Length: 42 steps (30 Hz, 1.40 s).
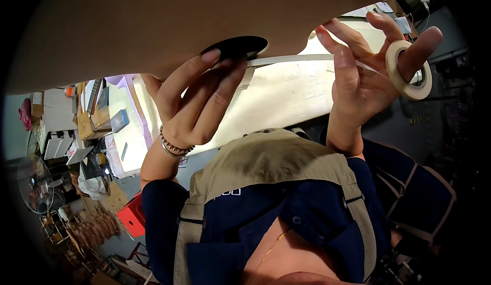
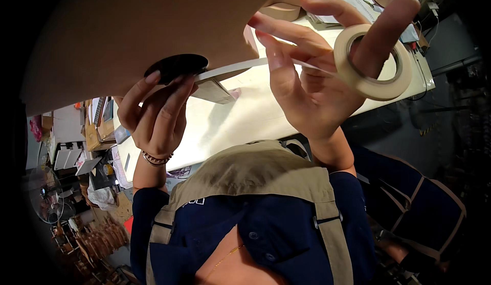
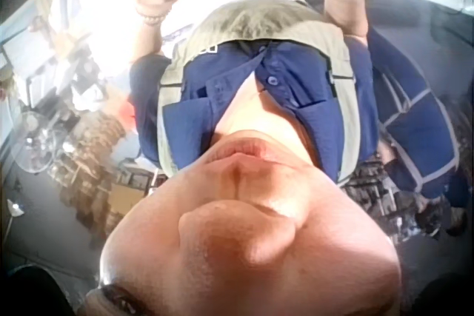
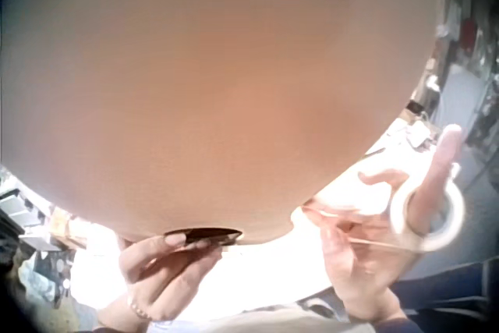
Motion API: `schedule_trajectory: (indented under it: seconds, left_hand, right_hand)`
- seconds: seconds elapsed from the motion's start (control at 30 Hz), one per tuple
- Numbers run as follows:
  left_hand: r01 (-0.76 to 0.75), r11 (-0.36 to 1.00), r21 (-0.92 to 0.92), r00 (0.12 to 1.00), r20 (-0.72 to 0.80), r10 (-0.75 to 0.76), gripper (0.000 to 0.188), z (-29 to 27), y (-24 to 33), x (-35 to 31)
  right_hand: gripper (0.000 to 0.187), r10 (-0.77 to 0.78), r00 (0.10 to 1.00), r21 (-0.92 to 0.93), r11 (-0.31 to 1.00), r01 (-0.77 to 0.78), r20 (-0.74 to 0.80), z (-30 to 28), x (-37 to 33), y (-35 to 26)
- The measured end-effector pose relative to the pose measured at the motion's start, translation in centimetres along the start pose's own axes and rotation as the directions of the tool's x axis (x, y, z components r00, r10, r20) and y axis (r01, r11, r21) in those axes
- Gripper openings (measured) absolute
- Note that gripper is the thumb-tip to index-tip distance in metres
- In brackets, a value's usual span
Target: The person applies masking tape to the edges of wooden ukulele bodies and necks. They repeatedly pick up the instrument, apply tape to the soundhole and fretboard edges, and place it back on the table. The process is repeated for multiple ukuleles in a workshop setting.
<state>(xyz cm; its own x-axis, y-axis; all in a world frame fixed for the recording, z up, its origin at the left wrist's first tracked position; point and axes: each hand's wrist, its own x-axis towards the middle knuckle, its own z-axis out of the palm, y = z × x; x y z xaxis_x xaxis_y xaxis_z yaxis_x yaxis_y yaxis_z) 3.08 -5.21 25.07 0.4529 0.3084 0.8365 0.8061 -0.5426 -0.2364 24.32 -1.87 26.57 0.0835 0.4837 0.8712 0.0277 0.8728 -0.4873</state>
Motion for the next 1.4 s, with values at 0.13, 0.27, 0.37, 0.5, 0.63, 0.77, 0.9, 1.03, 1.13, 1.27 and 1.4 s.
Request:
schedule_trajectory:
  seconds: [0.13,0.27,0.37,0.5,0.63,0.77,0.9,1.03,1.13,1.27,1.4]
  left_hand:
    - [0.012,0.999,0.052,0.999,0.041,-0.014,0.024,-0.2,0.3,0.1]
    - [0.007,1.0,-0.015,0.998,-0.059,-0.008,0.02,0.8,0.1,0.0]
    - [-0.002,1.0,-0.014,0.996,-0.087,0.001,0.02,1.1,-0.1,0.0]
    - [0.009,1.0,0.013,0.994,-0.111,-0.007,0.021,1.3,-0.1,-0.2]
    - [0.035,0.999,0.015,0.996,-0.08,-0.033,0.022,1.1,0.2,-0.1]
    - [0.003,0.999,0.048,1.0,-0.02,-0.002,0.019,0.4,-0.2,0.5]
    - [0.097,0.994,0.049,0.995,-0.043,-0.095,0.027,0.8,0.5,0.4]
    - [0.229,0.971,0.072,0.973,-0.044,-0.226,0.031,0.9,0.0,-0.5]
    - [0.303,0.941,0.149,0.949,-0.137,-0.284,0.03,0.6,-1.9,-1.5]
    - [0.379,0.916,0.128,0.924,-0.114,-0.366,0.026,-0.5,-4.6,-3.3]
    - [0.513,0.854,0.09,0.856,-0.128,-0.501,0.03,-0.8,-3.5,-7.1]
  right_hand:
    - [0.088,-0.043,0.999,0.076,0.996,0.041,0.028,-0.5,0.5,0.6]
    - [0.087,-0.053,0.996,-0.004,0.999,0.053,0.07,-0.4,0.7,0.6]
    - [0.089,-0.04,0.998,-0.004,0.999,0.041,0.05,-0.4,0.8,0.5]
    - [0.091,-0.038,0.998,-0.009,0.999,0.038,0.055,-0.3,1.2,0.5]
    - [0.093,0.005,1.0,-0.179,0.984,0.001,0.03,-0.6,1.5,0.1]
    - [0.092,0.043,0.996,-0.056,0.998,-0.039,0.072,-0.8,1.3,0.7]
    - [0.09,0.16,0.985,0.066,0.984,-0.164,0.059,0.4,1.2,1.3]
    - [0.091,0.352,0.929,0.435,0.858,-0.272,-0.114,3.0,-2.8,3.4]
    - [0.102,0.365,0.926,0.478,0.799,-0.364,0.095,6.8,-9.5,6.9]
    - [0.087,0.533,0.761,0.405,0.645,-0.648,0.369,12.6,-12.8,9.4]
    - [0.085,0.593,0.713,0.001,0.768,-0.64,0.374,9.4,-12.0,6.6]
